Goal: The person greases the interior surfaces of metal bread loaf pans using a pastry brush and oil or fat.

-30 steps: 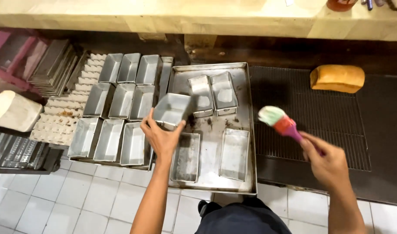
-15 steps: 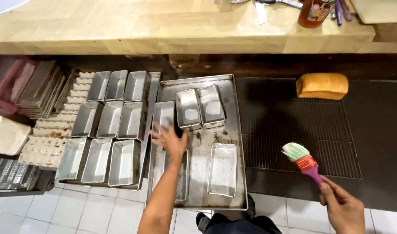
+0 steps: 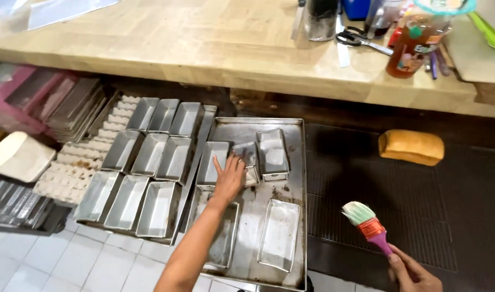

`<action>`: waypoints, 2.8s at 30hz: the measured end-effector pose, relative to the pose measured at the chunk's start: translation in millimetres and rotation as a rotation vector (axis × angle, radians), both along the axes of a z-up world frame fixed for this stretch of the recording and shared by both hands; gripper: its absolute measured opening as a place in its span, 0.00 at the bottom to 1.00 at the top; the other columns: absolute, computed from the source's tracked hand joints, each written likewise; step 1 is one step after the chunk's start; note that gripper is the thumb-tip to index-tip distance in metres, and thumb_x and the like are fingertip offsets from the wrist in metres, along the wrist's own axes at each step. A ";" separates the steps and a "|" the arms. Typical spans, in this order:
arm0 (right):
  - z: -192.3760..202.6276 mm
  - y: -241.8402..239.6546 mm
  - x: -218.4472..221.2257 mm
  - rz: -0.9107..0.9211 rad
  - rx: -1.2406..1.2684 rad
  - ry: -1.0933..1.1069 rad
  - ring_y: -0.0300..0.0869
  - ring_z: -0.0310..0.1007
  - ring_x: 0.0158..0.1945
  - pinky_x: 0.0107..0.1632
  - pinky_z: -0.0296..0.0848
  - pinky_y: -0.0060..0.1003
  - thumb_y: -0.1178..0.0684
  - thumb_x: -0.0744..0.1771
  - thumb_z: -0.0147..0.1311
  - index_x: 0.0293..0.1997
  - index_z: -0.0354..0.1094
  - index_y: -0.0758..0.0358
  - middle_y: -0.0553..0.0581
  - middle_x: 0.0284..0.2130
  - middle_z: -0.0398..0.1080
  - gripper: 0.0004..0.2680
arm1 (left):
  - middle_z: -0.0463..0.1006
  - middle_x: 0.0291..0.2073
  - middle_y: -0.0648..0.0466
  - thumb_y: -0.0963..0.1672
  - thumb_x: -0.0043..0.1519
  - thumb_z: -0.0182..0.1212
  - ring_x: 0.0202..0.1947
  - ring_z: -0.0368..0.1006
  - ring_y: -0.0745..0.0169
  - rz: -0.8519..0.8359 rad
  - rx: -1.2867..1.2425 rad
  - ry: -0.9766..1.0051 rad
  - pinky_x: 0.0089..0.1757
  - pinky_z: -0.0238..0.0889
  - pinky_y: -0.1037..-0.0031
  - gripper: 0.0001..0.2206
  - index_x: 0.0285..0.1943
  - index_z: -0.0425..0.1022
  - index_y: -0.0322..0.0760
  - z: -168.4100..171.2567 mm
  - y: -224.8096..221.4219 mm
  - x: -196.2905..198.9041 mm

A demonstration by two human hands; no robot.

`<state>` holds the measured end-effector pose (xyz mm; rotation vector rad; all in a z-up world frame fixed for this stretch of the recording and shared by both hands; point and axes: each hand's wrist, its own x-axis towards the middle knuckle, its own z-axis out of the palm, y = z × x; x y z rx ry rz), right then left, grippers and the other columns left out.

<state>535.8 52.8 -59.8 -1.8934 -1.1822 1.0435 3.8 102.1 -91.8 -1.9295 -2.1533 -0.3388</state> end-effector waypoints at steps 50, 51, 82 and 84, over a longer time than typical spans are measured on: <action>151.3 19.6 -226.5 1.292 0.523 -0.876 0.50 0.77 0.28 0.30 0.77 0.48 0.52 0.66 0.49 0.54 0.72 0.39 0.56 0.32 0.76 0.12 | 0.63 0.67 0.40 0.46 0.40 0.83 0.66 0.63 0.36 -0.428 0.495 -0.737 0.62 0.62 0.49 0.54 0.77 0.50 0.48 106.6 -169.4 84.3; 160.9 10.9 -229.7 1.384 0.650 -0.781 0.50 0.77 0.26 0.27 0.76 0.46 0.54 0.65 0.50 0.54 0.72 0.42 0.57 0.32 0.76 0.14 | 0.63 0.67 0.40 0.46 0.40 0.83 0.66 0.63 0.35 -0.443 0.462 -0.769 0.62 0.63 0.50 0.54 0.77 0.50 0.48 107.2 -168.8 83.7; 201.3 48.8 -186.3 1.043 0.245 -0.863 0.57 0.80 0.35 0.40 0.77 0.54 0.41 0.66 0.51 0.53 0.77 0.42 0.60 0.29 0.79 0.12 | 0.64 0.64 0.42 0.45 0.39 0.82 0.64 0.64 0.38 -0.440 0.408 -0.519 0.62 0.56 0.48 0.51 0.76 0.56 0.46 155.9 -162.9 98.1; 195.2 46.9 -193.7 1.062 0.207 -0.912 0.56 0.80 0.36 0.41 0.77 0.53 0.41 0.67 0.51 0.53 0.76 0.40 0.59 0.31 0.79 0.12 | 0.65 0.64 0.43 0.45 0.39 0.82 0.63 0.64 0.39 -0.449 0.362 -0.493 0.61 0.56 0.48 0.51 0.75 0.57 0.47 166.3 -161.8 101.6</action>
